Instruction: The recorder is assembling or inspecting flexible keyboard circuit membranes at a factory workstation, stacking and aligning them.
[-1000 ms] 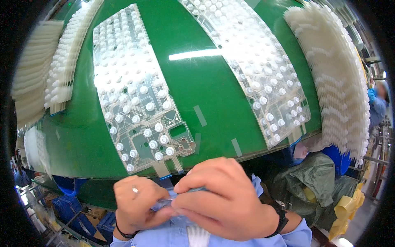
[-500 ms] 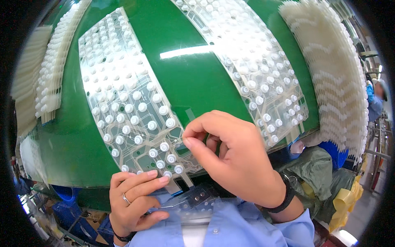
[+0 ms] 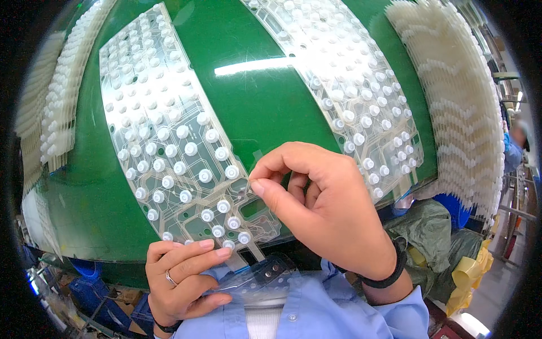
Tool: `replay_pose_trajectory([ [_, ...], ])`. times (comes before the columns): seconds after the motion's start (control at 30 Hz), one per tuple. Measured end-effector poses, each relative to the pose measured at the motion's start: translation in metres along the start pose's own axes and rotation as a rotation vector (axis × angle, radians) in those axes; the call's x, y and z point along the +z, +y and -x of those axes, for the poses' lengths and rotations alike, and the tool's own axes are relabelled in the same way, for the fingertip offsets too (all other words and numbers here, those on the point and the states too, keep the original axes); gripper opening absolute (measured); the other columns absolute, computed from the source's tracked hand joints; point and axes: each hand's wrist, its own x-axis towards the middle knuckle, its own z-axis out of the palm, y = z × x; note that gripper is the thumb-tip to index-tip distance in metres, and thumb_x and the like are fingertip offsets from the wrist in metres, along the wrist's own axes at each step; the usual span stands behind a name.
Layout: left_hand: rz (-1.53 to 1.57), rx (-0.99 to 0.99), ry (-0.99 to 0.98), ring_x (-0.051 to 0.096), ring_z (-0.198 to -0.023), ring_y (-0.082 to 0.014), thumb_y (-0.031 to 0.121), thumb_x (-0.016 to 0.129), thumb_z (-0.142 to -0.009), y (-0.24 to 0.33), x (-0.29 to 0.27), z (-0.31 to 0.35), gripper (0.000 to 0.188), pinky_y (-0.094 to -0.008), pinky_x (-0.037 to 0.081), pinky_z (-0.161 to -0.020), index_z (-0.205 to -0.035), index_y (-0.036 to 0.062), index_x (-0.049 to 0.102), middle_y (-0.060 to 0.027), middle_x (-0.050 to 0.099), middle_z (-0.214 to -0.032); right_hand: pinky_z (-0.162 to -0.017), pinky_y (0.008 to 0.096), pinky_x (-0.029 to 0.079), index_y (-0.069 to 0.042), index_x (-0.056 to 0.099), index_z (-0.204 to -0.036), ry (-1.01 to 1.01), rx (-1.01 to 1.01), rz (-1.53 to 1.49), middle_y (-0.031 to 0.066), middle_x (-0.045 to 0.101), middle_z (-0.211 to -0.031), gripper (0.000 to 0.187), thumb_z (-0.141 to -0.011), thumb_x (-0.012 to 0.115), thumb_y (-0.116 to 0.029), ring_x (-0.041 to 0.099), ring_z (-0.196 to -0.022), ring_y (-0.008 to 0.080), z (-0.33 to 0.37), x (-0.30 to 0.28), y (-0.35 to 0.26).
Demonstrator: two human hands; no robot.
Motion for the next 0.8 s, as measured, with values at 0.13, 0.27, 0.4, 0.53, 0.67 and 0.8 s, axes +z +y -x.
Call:
replay_pose_trajectory([
  [0.13, 0.000, 0.004, -0.006, 0.065, -0.107, -0.0198, 0.044, 0.072, -0.080, -0.0006, -0.0003, -0.0005, 0.036, -0.0338, 0.040, -0.083, -0.064, 0.0177, 0.054, -0.0003, 0.073, -0.110, -0.050, 0.0165, 0.030, 0.000, 0.069, -0.087, -0.006, -0.056, 0.103, -0.0025, 0.060, -0.076, 0.005, -0.082, 0.068, 0.002, 0.043, -0.057, -0.0012, 0.0015, 0.0011, -0.0013],
  [0.27, 0.006, 0.001, -0.004, 0.065, -0.107, -0.0198, 0.044, 0.072, -0.080, -0.0009, 0.0002, -0.0001, 0.037, -0.0337, 0.040, -0.083, -0.063, 0.0177, 0.053, -0.0001, 0.072, -0.111, -0.049, 0.0169, 0.029, 0.000, 0.069, -0.086, 0.009, -0.129, 0.225, -0.0021, 0.060, -0.076, 0.006, -0.081, 0.068, 0.003, 0.042, -0.055, -0.0009, 0.0010, 0.0048, -0.0005],
  [0.4, 0.001, 0.002, -0.002, 0.065, -0.106, -0.0194, 0.044, 0.072, -0.080, -0.0007, -0.0003, -0.0009, 0.037, -0.0333, 0.040, -0.083, -0.063, 0.0177, 0.053, -0.0001, 0.073, -0.110, -0.048, 0.0175, 0.028, 0.000, 0.069, -0.086, 0.013, -0.143, 0.250, -0.0019, 0.060, -0.076, 0.006, -0.080, 0.069, 0.003, 0.041, -0.054, -0.0005, 0.0010, 0.0047, 0.0007],
  [0.53, 0.006, 0.002, 0.002, 0.065, -0.106, -0.0191, 0.044, 0.072, -0.080, -0.0005, -0.0006, -0.0004, 0.037, -0.0327, 0.040, -0.083, -0.063, 0.0178, 0.052, -0.0001, 0.073, -0.110, -0.049, 0.0177, 0.028, 0.000, 0.069, -0.086, 0.005, -0.153, 0.256, -0.0020, 0.059, -0.076, 0.007, -0.080, 0.069, 0.003, 0.041, -0.054, -0.0006, 0.0002, 0.0048, 0.0007],
  [0.67, 0.008, 0.003, 0.001, 0.065, -0.106, -0.0191, 0.044, 0.072, -0.080, -0.0011, -0.0006, -0.0011, 0.037, -0.0327, 0.040, -0.083, -0.062, 0.0180, 0.052, -0.0002, 0.073, -0.110, -0.049, 0.0177, 0.028, 0.000, 0.069, -0.086, 0.005, -0.125, 0.238, -0.0024, 0.059, -0.076, 0.007, -0.080, 0.069, 0.003, 0.040, -0.054, -0.0008, 0.0005, 0.0042, -0.0004],
  [0.8, 0.009, 0.000, -0.002, 0.066, -0.106, -0.0192, 0.043, 0.073, -0.080, -0.0007, -0.0007, -0.0018, 0.037, -0.0329, 0.040, -0.083, -0.063, 0.0181, 0.052, -0.0002, 0.073, -0.110, -0.049, 0.0178, 0.027, 0.000, 0.069, -0.086, 0.007, -0.127, 0.231, -0.0026, 0.059, -0.076, 0.007, -0.080, 0.069, 0.003, 0.040, -0.054, -0.0009, 0.0001, 0.0041, 0.0008],
])
